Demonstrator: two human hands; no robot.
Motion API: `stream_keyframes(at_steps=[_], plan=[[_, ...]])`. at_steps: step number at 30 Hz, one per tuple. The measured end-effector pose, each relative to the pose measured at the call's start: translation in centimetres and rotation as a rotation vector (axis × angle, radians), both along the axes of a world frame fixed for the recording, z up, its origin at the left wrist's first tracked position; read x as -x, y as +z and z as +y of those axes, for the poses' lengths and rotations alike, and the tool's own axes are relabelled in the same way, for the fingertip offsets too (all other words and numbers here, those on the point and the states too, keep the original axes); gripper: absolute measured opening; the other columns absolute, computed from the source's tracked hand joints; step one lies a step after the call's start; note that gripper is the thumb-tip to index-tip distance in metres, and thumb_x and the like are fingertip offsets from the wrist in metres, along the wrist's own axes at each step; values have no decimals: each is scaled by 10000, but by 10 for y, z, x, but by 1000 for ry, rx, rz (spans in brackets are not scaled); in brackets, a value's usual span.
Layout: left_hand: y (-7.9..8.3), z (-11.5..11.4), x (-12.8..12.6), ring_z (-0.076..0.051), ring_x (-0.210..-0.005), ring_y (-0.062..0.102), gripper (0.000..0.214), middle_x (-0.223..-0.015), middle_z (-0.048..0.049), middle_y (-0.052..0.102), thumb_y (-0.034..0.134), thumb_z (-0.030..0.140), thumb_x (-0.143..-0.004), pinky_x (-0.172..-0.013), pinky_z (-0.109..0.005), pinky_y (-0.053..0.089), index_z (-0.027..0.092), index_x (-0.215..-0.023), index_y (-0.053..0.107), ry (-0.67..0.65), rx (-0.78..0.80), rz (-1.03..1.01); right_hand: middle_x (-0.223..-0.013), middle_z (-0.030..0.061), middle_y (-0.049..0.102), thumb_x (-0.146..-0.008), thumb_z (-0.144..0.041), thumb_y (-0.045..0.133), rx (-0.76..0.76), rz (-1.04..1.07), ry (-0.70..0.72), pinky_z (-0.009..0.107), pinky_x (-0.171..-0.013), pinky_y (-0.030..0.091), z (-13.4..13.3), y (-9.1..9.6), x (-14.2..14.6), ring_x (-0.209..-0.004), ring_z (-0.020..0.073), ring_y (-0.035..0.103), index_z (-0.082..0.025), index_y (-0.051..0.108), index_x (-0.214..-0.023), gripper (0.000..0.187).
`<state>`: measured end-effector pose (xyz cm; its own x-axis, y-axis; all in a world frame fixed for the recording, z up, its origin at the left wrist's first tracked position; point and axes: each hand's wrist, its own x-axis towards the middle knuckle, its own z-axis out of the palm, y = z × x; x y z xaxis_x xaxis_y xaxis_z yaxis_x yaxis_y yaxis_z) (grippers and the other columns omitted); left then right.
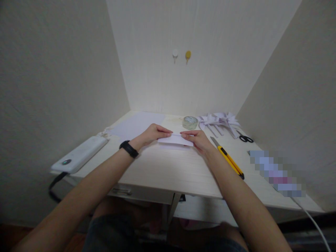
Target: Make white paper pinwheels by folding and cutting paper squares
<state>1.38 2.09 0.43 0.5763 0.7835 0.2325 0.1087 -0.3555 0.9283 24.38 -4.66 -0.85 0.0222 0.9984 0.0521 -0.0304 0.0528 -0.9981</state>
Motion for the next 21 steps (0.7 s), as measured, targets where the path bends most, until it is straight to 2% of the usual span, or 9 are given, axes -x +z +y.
stream_keyframes(at_steps=[8, 15, 21], plan=[[1, -1, 0, -172, -810, 670, 254, -916, -97, 762, 822, 240, -681, -814, -316, 506, 160, -918, 779, 29, -37, 60, -731, 59, 736, -455, -305, 912, -5, -13, 0, 304, -676, 467, 2, -1, -1, -672, 145, 601, -171, 792, -788, 378], [-1, -3, -3, -179, -824, 675, 252, -900, -97, 762, 827, 279, -676, -840, -321, 504, 147, -886, 779, 41, -59, 43, -761, 82, 740, -455, -379, 904, -35, -68, -80, 327, -669, 457, 2, -1, 4, -695, 178, 615, -164, 783, -744, 380], [-2, -4, -5, -188, -866, 675, 262, -944, -94, 761, 820, 229, -673, -856, -319, 499, 154, -920, 776, 82, -95, 55, -759, 70, 733, -471, -415, 894, -87, -189, -147, 309, -633, 443, 3, -4, 5, -684, 174, 599, -164, 785, -818, 442]])
